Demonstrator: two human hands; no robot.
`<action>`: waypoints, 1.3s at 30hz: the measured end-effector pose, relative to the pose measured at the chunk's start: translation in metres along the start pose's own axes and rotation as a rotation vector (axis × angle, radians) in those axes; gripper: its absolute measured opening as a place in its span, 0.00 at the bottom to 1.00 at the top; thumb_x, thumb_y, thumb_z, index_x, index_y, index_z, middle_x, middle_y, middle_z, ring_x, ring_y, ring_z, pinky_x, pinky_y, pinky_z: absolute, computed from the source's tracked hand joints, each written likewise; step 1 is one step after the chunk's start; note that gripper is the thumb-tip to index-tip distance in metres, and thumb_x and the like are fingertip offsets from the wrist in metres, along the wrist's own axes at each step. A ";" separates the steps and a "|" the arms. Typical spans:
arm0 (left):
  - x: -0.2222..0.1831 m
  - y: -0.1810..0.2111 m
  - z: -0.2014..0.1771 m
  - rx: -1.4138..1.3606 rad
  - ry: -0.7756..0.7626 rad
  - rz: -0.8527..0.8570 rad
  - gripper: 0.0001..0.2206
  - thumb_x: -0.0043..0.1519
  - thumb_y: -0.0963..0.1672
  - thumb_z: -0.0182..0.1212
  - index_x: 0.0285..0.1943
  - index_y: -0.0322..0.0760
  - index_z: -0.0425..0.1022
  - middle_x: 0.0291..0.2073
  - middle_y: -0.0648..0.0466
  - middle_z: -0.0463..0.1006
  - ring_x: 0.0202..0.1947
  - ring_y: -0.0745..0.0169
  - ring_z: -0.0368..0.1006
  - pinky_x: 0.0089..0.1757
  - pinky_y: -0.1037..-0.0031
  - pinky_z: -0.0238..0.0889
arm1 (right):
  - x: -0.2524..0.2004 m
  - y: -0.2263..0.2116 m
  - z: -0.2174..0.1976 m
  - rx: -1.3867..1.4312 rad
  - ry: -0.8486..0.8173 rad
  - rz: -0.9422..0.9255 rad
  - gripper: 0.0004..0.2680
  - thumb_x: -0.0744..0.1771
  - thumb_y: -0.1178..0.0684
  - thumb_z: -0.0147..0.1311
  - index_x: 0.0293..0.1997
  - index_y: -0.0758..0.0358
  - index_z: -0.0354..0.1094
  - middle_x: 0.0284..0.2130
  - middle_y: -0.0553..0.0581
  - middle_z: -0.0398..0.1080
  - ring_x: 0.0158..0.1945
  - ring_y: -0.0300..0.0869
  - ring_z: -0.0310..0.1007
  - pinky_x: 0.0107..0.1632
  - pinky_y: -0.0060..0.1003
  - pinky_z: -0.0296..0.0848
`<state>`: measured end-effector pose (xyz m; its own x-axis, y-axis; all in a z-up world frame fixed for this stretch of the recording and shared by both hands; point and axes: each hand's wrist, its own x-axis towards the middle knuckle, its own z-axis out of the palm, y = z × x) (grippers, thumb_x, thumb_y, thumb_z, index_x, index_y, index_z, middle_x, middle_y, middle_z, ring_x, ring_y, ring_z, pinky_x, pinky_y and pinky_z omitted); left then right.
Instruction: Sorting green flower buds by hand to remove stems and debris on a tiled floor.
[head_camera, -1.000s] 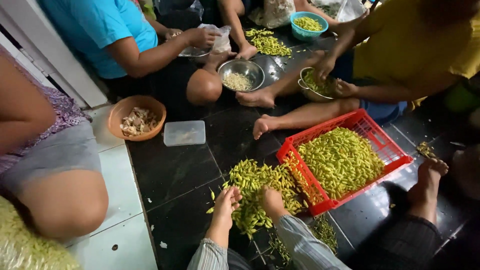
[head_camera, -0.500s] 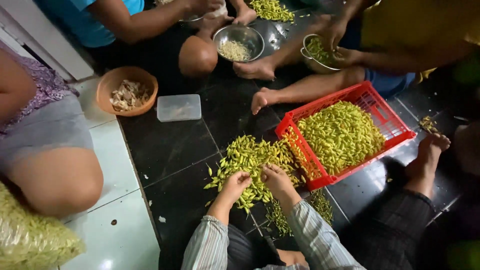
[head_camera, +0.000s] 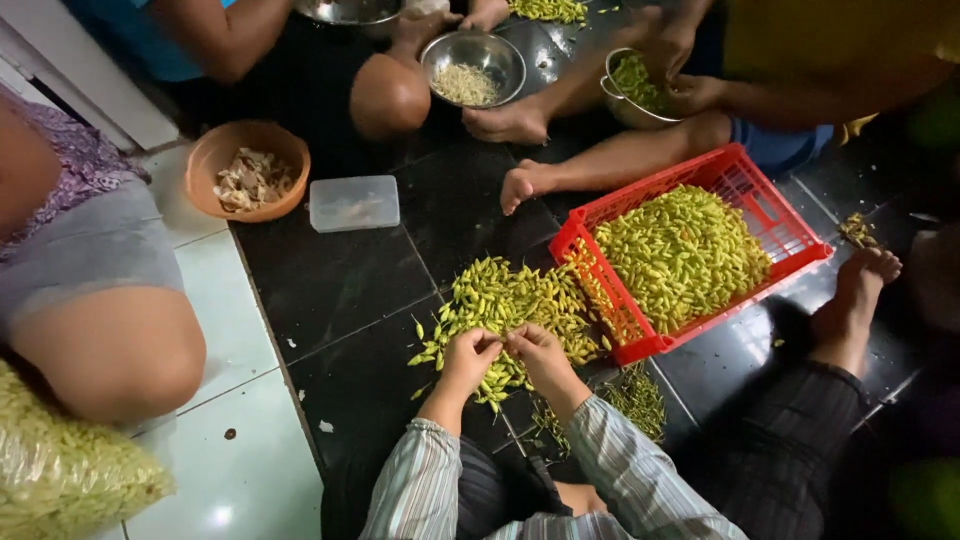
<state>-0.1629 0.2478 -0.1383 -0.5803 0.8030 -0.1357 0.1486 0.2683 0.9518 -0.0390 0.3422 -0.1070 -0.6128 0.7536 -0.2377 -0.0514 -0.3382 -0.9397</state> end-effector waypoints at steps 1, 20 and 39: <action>0.000 0.005 -0.001 0.024 0.006 0.016 0.06 0.56 0.44 0.71 0.39 0.40 0.85 0.25 0.53 0.83 0.28 0.62 0.79 0.33 0.73 0.71 | 0.004 0.003 -0.003 -0.064 -0.016 -0.019 0.07 0.68 0.60 0.60 0.29 0.68 0.72 0.20 0.55 0.67 0.25 0.37 0.60 0.32 0.30 0.58; -0.002 0.008 -0.003 0.106 -0.071 0.075 0.03 0.56 0.43 0.66 0.35 0.40 0.83 0.22 0.51 0.80 0.26 0.56 0.78 0.30 0.71 0.69 | 0.030 0.028 -0.044 -1.129 0.081 -0.864 0.09 0.64 0.55 0.65 0.26 0.55 0.65 0.20 0.51 0.66 0.28 0.48 0.70 0.34 0.39 0.71; 0.006 0.013 -0.023 -0.941 -0.057 -0.383 0.12 0.67 0.47 0.51 0.33 0.38 0.73 0.20 0.54 0.66 0.16 0.70 0.58 0.17 0.83 0.45 | 0.105 0.109 -0.065 -1.792 -0.059 -0.450 0.05 0.63 0.48 0.56 0.37 0.52 0.75 0.34 0.53 0.75 0.42 0.50 0.77 0.47 0.50 0.75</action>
<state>-0.1829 0.2442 -0.1202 -0.4141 0.7814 -0.4668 -0.7441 0.0048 0.6681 -0.0574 0.4211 -0.2498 -0.8168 0.5752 0.0449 0.5740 0.8180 -0.0359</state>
